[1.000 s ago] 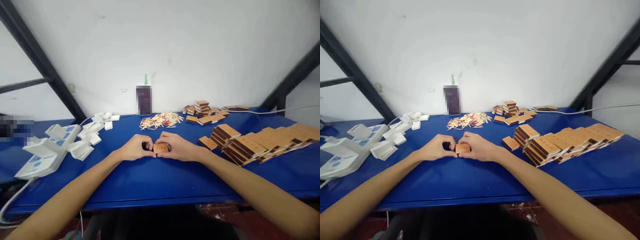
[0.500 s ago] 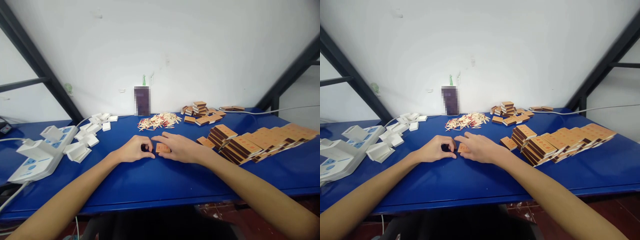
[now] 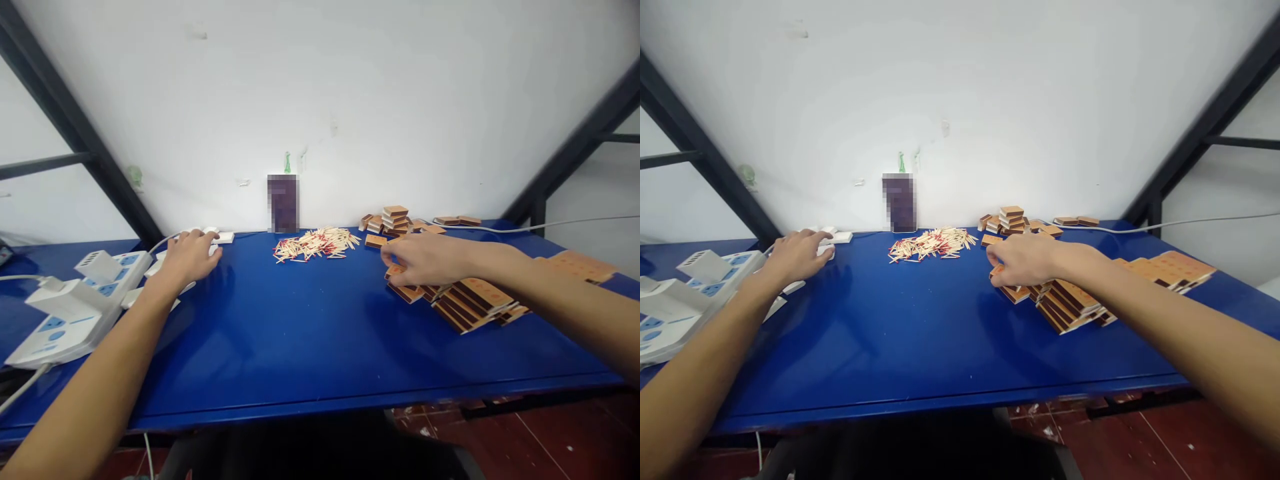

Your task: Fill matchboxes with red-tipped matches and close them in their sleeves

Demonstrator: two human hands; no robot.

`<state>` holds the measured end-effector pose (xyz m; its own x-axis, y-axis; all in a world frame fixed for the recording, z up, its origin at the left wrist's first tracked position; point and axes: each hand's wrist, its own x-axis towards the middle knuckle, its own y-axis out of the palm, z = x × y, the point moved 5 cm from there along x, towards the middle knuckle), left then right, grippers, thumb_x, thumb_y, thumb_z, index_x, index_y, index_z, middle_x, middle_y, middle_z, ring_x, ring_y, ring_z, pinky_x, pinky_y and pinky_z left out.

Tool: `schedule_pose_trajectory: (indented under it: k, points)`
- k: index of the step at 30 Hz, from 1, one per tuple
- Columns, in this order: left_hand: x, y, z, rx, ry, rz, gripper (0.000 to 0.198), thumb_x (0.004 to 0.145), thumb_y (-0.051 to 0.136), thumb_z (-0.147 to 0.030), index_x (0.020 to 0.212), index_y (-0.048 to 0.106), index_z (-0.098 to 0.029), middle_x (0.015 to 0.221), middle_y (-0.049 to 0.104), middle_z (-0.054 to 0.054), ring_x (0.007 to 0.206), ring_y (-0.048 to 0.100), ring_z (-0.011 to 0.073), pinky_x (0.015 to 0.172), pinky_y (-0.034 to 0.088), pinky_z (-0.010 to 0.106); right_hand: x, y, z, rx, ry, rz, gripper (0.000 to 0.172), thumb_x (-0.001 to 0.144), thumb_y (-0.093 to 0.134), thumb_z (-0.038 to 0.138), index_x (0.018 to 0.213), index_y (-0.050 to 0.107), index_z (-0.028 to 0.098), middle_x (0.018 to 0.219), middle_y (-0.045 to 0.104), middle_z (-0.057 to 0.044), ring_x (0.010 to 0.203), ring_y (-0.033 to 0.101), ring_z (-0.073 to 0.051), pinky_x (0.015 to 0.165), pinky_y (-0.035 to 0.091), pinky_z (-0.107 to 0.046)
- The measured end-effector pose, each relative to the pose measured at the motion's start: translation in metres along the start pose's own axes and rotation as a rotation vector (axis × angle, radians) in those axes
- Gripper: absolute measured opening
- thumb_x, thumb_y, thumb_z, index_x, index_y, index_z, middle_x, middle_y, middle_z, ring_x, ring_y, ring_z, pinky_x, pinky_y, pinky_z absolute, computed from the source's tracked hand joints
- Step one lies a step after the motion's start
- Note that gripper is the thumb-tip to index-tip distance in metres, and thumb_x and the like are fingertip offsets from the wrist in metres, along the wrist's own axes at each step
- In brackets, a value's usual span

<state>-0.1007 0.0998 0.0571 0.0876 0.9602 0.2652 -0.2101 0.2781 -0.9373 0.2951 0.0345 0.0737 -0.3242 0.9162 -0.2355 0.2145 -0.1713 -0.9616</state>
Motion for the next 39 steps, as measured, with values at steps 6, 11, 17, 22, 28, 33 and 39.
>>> schedule_pose_trajectory:
  k: [6, 11, 17, 22, 28, 33, 39]
  points:
    - [-0.001, 0.025, -0.001, 0.042, -0.010, 0.078, 0.049, 0.093, 0.038, -0.039, 0.131, 0.058, -0.014, 0.123, 0.063, 0.022, 0.113, 0.056, 0.0424, 0.089, 0.044, 0.056, 0.011, 0.004, 0.012, -0.129, 0.039, 0.035, 0.018, 0.076, 0.060, 0.037, 0.080, 0.063, 0.020, 0.088, 0.068, -0.013, 0.080, 0.061, -0.029, 0.067, 0.038, -0.038]
    - [-0.002, 0.020, -0.011, 0.027, -0.001, 0.057, 0.045, 0.090, 0.043, -0.034, 0.125, 0.062, -0.015, 0.119, 0.066, 0.019, 0.112, 0.059, 0.0399, 0.090, 0.046, 0.052, 0.014, 0.005, 0.010, -0.207, 0.063, 0.084, 0.026, 0.078, 0.062, 0.042, 0.084, 0.069, 0.018, 0.095, 0.070, -0.015, 0.095, 0.063, -0.033, 0.082, 0.040, -0.045]
    - [-0.007, 0.014, -0.037, -0.083, 0.121, 0.069, 0.044, 0.084, 0.046, -0.025, 0.123, 0.063, -0.015, 0.119, 0.066, 0.017, 0.107, 0.063, 0.0340, 0.091, 0.048, 0.043, 0.039, -0.012, 0.006, -0.089, 0.079, -0.039, 0.033, 0.084, 0.057, 0.038, 0.106, 0.069, 0.017, 0.107, 0.070, -0.018, 0.094, 0.066, -0.035, 0.075, 0.047, -0.045]
    - [-0.024, 0.008, -0.071, -0.332, 0.378, 0.083, 0.053, 0.077, 0.052, -0.019, 0.129, 0.060, -0.016, 0.121, 0.058, 0.015, 0.110, 0.059, 0.0287, 0.100, 0.045, 0.040, 0.084, -0.015, 0.003, -0.064, 0.178, -0.045, 0.037, 0.085, 0.057, 0.028, 0.115, 0.067, 0.008, 0.122, 0.065, -0.025, 0.105, 0.065, -0.034, 0.082, 0.050, -0.042]
    - [-0.044, 0.001, -0.100, -0.532, 0.514, 0.181, 0.038, 0.077, 0.052, -0.019, 0.114, 0.063, -0.018, 0.116, 0.055, 0.012, 0.111, 0.051, 0.0290, 0.099, 0.042, 0.046, 0.114, 0.001, -0.002, -0.069, 0.235, 0.039, 0.035, 0.073, 0.065, 0.007, 0.107, 0.071, 0.002, 0.112, 0.068, -0.029, 0.103, 0.066, -0.038, 0.082, 0.051, -0.044]
    - [-0.045, -0.015, -0.108, -0.854, 0.514, 0.146, 0.019, 0.083, 0.049, -0.022, 0.101, 0.055, -0.018, 0.099, 0.060, 0.006, 0.089, 0.055, 0.0200, 0.082, 0.045, 0.035, 0.107, -0.006, -0.004, -0.089, 0.230, 0.024, 0.041, 0.071, 0.067, 0.009, 0.112, 0.069, 0.005, 0.115, 0.067, -0.027, 0.105, 0.065, -0.037, 0.081, 0.051, -0.044]
    - [-0.045, -0.016, -0.122, -1.454, 0.383, 0.247, 0.017, 0.085, 0.057, -0.032, 0.089, 0.047, -0.018, 0.091, 0.064, 0.004, 0.080, 0.060, 0.0148, 0.071, 0.045, 0.028, 0.071, -0.024, 0.035, -0.049, 0.086, -0.001, 0.048, 0.069, 0.073, 0.023, 0.116, 0.067, 0.023, 0.109, 0.071, -0.014, 0.095, 0.067, -0.033, 0.073, 0.051, -0.041]
